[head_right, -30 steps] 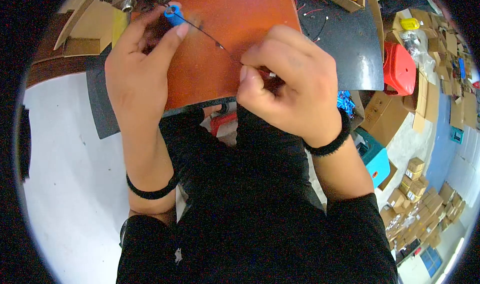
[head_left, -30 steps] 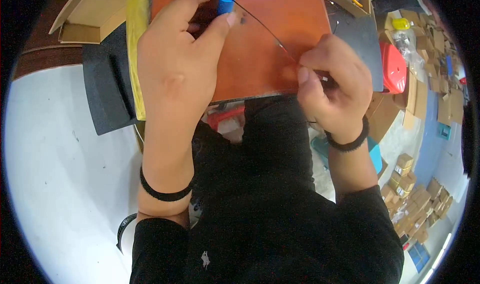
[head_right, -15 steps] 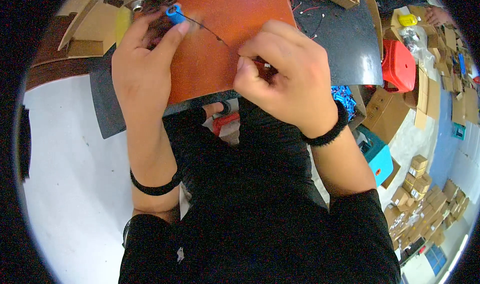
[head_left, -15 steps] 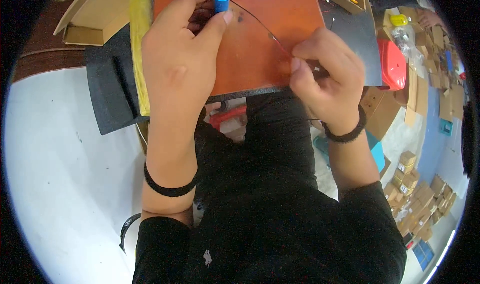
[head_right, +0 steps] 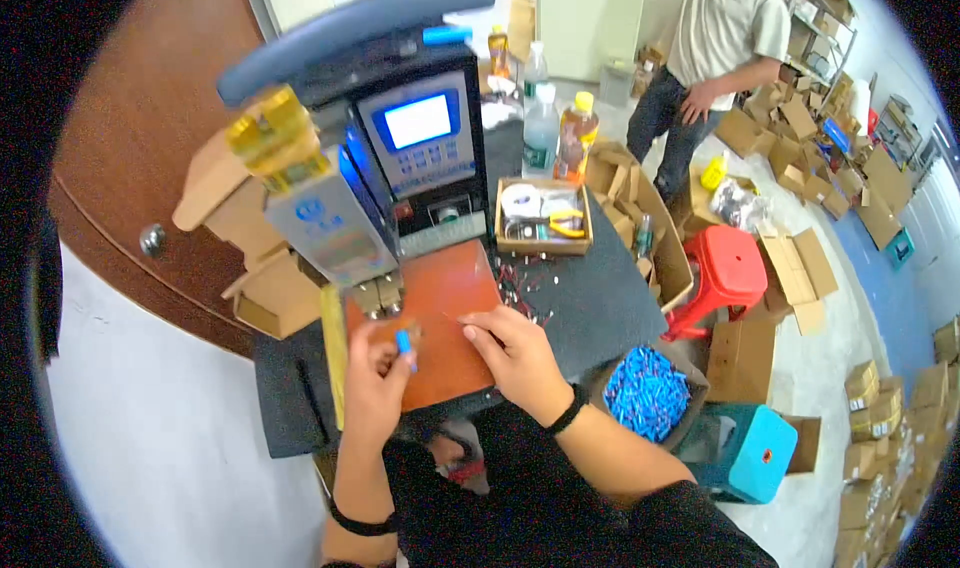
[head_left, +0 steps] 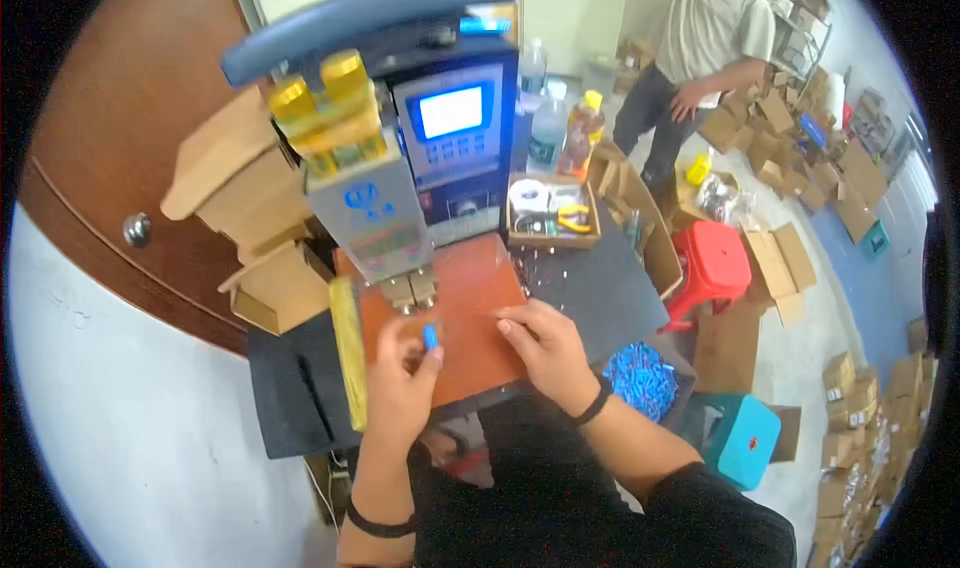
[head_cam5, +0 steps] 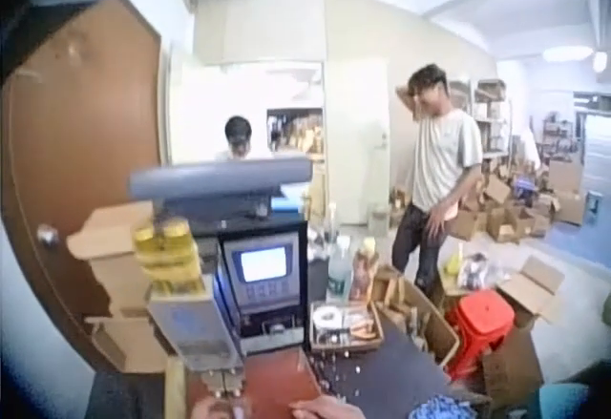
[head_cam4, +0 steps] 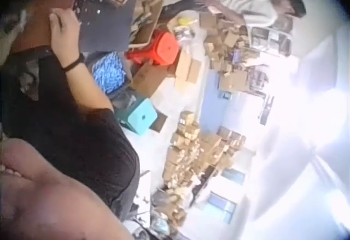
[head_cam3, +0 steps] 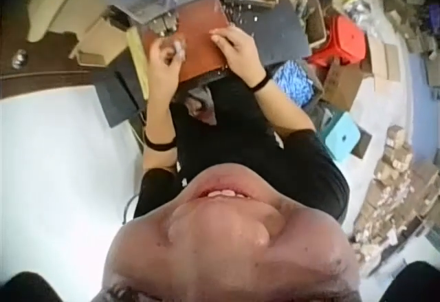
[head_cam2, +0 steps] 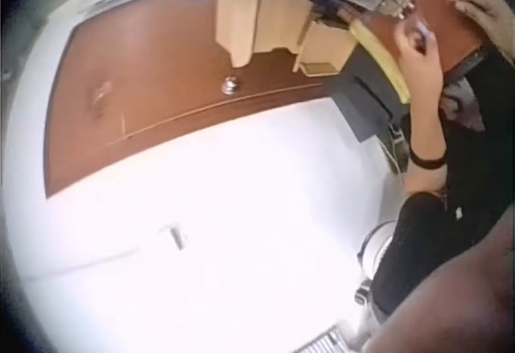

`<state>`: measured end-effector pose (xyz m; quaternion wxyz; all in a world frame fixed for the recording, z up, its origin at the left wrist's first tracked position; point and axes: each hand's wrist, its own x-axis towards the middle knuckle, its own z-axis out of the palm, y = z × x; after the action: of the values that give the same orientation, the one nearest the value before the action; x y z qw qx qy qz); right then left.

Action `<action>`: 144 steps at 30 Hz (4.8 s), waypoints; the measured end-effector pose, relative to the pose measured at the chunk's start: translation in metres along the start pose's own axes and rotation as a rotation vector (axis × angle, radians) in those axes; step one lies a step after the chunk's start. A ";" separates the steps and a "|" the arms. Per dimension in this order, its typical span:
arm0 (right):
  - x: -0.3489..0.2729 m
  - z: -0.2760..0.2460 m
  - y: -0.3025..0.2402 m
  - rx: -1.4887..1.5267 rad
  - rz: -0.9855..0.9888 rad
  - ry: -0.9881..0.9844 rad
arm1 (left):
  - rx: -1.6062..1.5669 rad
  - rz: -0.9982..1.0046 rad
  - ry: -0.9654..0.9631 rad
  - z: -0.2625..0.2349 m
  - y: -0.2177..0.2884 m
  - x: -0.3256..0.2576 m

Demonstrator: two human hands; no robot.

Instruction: Assembling small electronic components using a press machine and manual insertion.

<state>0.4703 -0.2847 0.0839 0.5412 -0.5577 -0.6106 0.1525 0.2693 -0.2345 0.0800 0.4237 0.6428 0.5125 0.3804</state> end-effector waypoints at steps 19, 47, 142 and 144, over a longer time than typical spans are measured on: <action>0.014 0.016 0.019 0.510 0.213 -0.014 | 0.064 0.245 -0.036 -0.015 -0.002 0.009; 0.045 0.033 0.002 0.506 0.473 -0.136 | 0.487 0.525 -0.008 0.008 -0.012 0.054; -0.188 -0.181 -0.097 1.035 0.206 0.110 | 0.292 0.637 -0.846 0.001 0.215 -0.200; -0.174 -0.205 -0.079 0.304 0.068 0.275 | 0.345 0.887 -0.699 0.001 0.228 -0.184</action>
<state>0.5640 -0.5435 0.1358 0.6918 -0.5054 -0.4820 0.1834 0.3130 -0.4420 0.2823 0.2573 0.9426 0.0792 0.1978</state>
